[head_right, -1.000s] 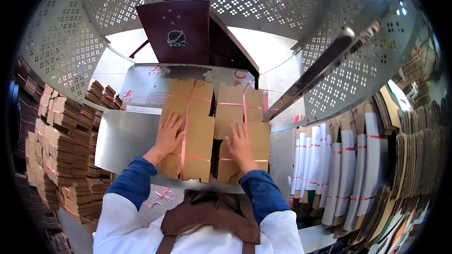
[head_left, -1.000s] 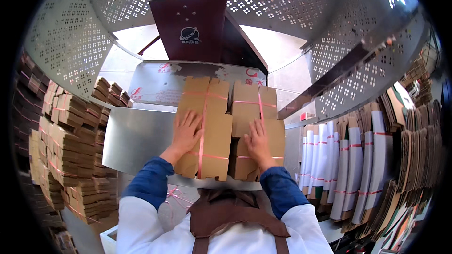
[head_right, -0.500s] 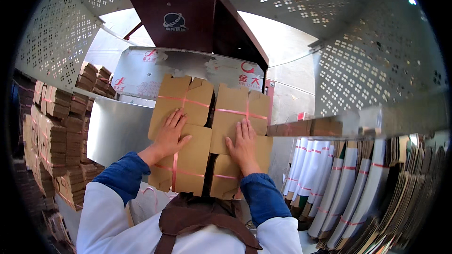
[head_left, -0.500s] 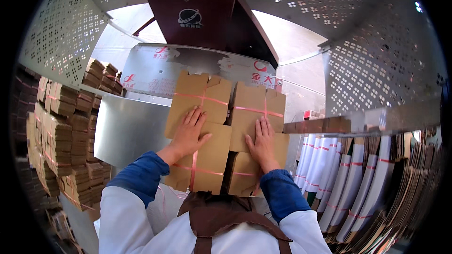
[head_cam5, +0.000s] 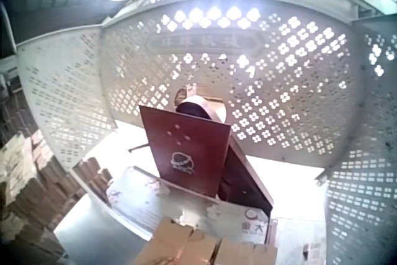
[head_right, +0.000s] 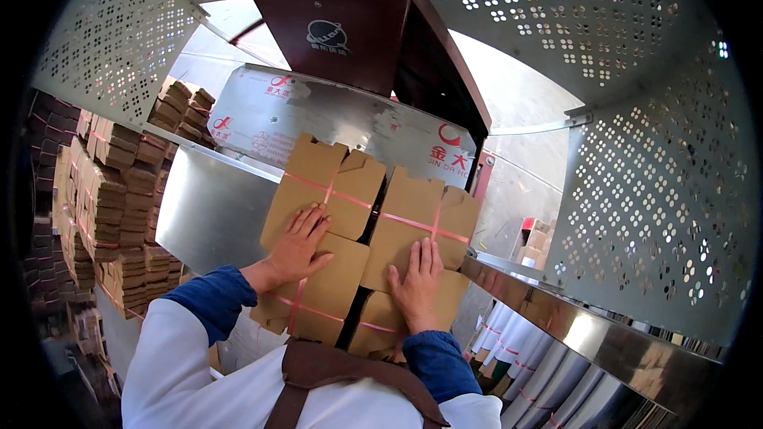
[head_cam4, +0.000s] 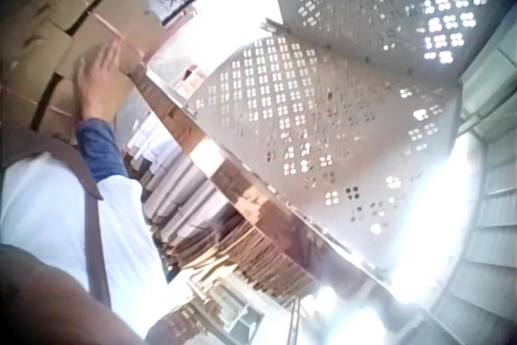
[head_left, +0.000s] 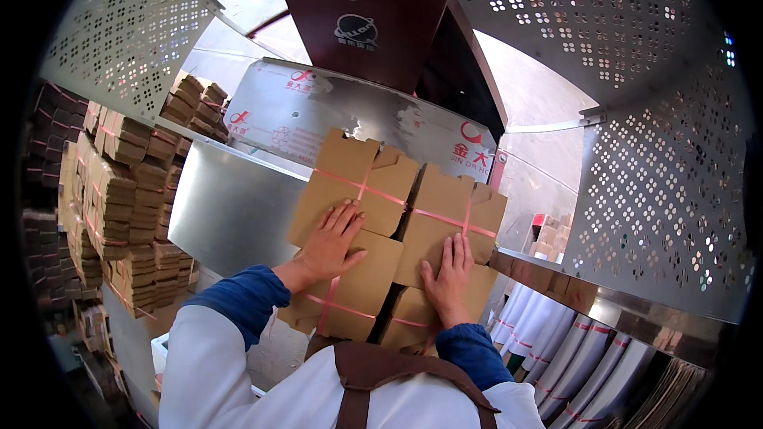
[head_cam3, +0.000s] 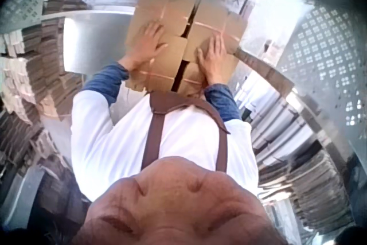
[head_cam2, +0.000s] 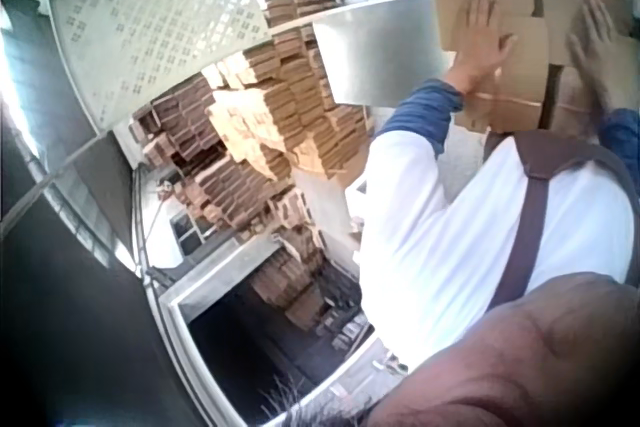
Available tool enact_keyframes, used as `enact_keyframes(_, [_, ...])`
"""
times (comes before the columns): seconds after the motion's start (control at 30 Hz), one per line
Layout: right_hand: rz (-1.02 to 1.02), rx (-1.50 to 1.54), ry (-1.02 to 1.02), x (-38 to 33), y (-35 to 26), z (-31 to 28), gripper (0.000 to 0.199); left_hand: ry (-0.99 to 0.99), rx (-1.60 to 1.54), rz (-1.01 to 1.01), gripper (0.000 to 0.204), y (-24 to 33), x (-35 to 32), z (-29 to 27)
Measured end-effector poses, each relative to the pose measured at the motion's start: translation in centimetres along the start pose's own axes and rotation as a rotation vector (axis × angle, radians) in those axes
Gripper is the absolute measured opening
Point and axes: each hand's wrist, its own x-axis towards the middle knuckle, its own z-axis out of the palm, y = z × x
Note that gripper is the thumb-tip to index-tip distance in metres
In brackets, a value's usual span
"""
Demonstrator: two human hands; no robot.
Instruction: The person picks up stacks of flat cardboard pieces from a table and places them into a strapping machine. The machine wraps pink plastic straps around the stacks. The person then removes the bundled cardboard and stacks it on the floor.
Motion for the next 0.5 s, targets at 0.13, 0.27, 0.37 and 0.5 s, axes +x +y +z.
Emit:
enact_keyframes(0.13, [0.014,0.005,-0.001,-0.02,-0.02,0.02,0.068,0.005,-0.024,0.007,0.067,-0.09,0.3,-0.11])
enact_keyframes(0.27, [0.027,0.003,-0.013,0.05,-0.16,-0.03,0.067,0.03,-0.047,0.023,0.067,-0.41,0.29,0.12])
enact_keyframes(0.37, [0.032,-0.017,-0.029,0.27,-0.43,-0.49,0.067,0.029,-0.049,0.032,0.067,-0.56,0.43,0.15])
enact_keyframes(0.5, [0.023,-0.049,-0.031,0.34,-0.79,-0.74,0.066,0.013,-0.069,0.009,0.068,-0.6,0.42,0.23])
